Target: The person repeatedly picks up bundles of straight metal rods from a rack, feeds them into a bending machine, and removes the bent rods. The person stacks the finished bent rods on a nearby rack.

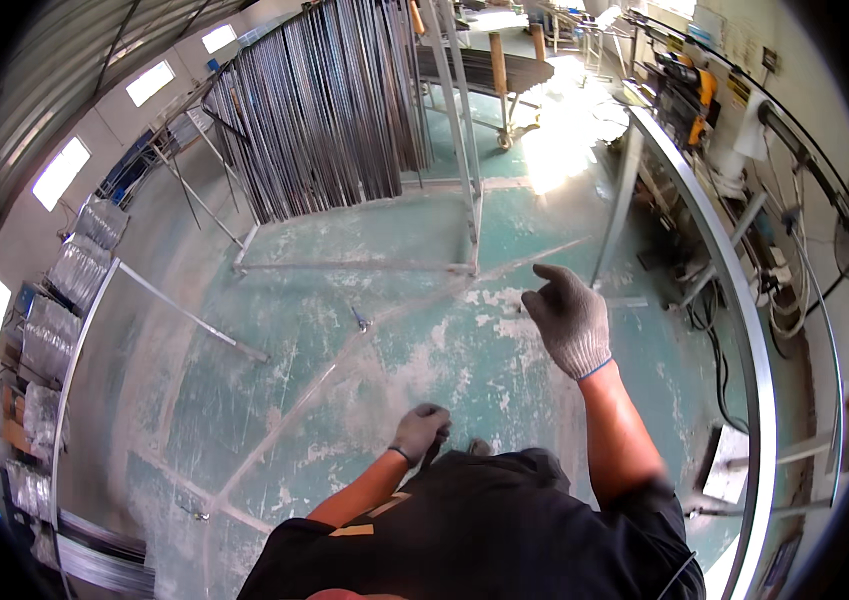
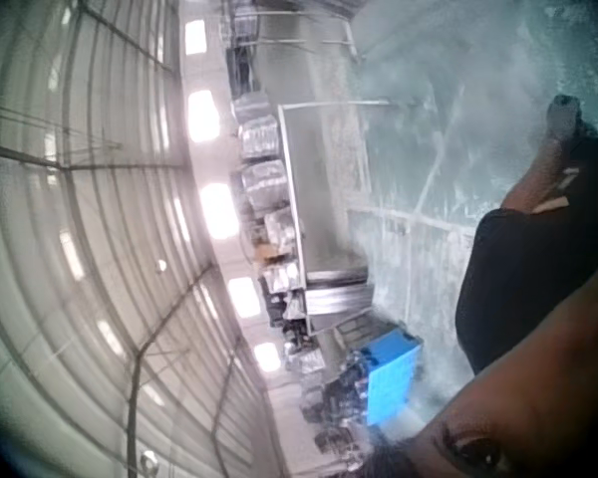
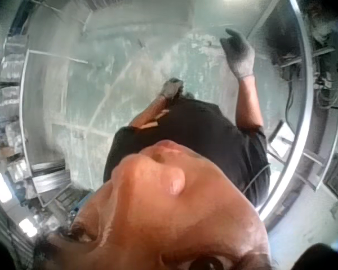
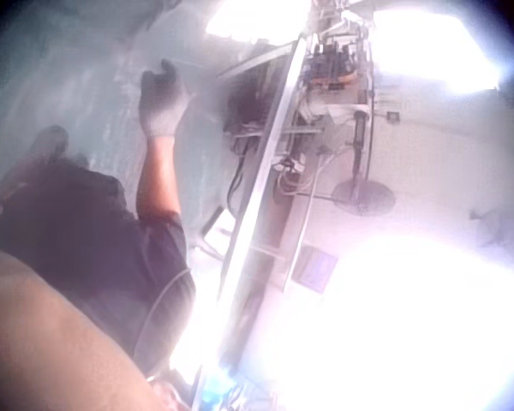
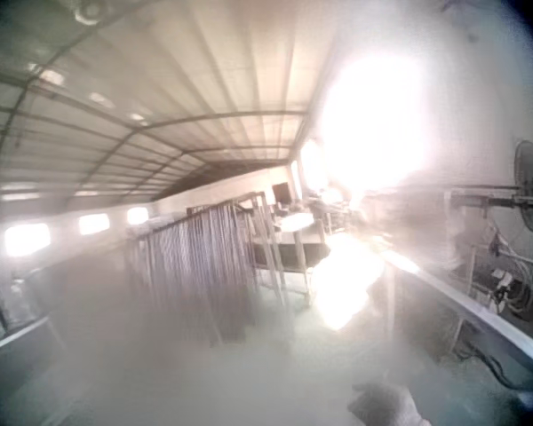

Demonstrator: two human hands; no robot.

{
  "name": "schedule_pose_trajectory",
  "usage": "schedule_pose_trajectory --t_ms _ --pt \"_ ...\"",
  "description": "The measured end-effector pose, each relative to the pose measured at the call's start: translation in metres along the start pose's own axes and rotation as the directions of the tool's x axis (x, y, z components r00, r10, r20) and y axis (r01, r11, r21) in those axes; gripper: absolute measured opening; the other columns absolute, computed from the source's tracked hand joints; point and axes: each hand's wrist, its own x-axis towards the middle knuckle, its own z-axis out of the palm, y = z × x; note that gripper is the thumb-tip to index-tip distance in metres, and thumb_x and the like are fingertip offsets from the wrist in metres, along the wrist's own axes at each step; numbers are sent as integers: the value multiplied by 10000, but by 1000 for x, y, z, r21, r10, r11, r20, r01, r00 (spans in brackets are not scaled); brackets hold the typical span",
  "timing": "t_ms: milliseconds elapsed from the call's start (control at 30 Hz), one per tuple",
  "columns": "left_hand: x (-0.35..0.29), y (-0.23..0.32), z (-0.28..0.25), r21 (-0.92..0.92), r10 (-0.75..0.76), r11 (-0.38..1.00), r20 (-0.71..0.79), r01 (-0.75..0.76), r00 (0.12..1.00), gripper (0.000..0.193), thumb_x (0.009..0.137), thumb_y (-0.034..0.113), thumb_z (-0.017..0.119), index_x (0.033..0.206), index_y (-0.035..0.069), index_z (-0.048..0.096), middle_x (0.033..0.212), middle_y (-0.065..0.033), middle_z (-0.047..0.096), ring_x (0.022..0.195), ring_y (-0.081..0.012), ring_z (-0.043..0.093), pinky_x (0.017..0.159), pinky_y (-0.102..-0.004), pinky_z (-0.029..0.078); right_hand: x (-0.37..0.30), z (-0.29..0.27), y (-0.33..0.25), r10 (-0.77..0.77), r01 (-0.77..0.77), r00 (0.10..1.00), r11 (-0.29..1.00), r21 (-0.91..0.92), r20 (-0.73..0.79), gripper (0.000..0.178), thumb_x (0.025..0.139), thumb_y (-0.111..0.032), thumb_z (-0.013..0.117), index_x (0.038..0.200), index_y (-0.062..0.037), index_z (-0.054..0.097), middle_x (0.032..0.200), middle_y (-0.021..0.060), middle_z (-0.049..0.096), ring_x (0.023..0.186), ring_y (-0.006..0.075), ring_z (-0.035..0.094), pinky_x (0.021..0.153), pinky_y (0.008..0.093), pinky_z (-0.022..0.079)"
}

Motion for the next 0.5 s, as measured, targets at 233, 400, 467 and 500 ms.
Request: schedule_pose_trajectory --t_ms 233,400,467,500 --pt "127 147 -76 -215 41 975 -94 -60 995 289 988 230 677 1094 -39 656 936 -101 691 795 -172 663 725 -313 562 252 130 58 -104 106 994 991 81 -27 493 904 -187 822 1352 -67 657 885 100 758 805 169 723 803 324 585" --pt "233 135 -139 -339 -234 930 -257 139 938 280 1014 231 669 1136 -21 661 942 -118 710 784 -218 702 722 -359 603 461 220 44 -241 237 968 970 -51 -76 618 898 -241 857 1423 -28 610 1048 93 761 948 165 723 892 322 581" --pt "259 161 -156 -376 -271 914 -279 155 921 278 1015 227 667 1134 -24 658 940 -119 708 782 -220 698 722 -359 604 565 257 50 -341 341 924 940 -32 -171 793 859 -327 894 1522 -94 526 1175 88 739 1065 170 712 945 320 571" --pt "266 174 -169 -402 -304 900 -302 168 904 277 1016 224 665 1133 -26 656 940 -119 708 781 -220 695 722 -359 605 606 277 29 -332 316 926 942 -112 -177 885 842 -406 901 1555 -92 483 1285 108 717 1144 208 708 984 351 566"
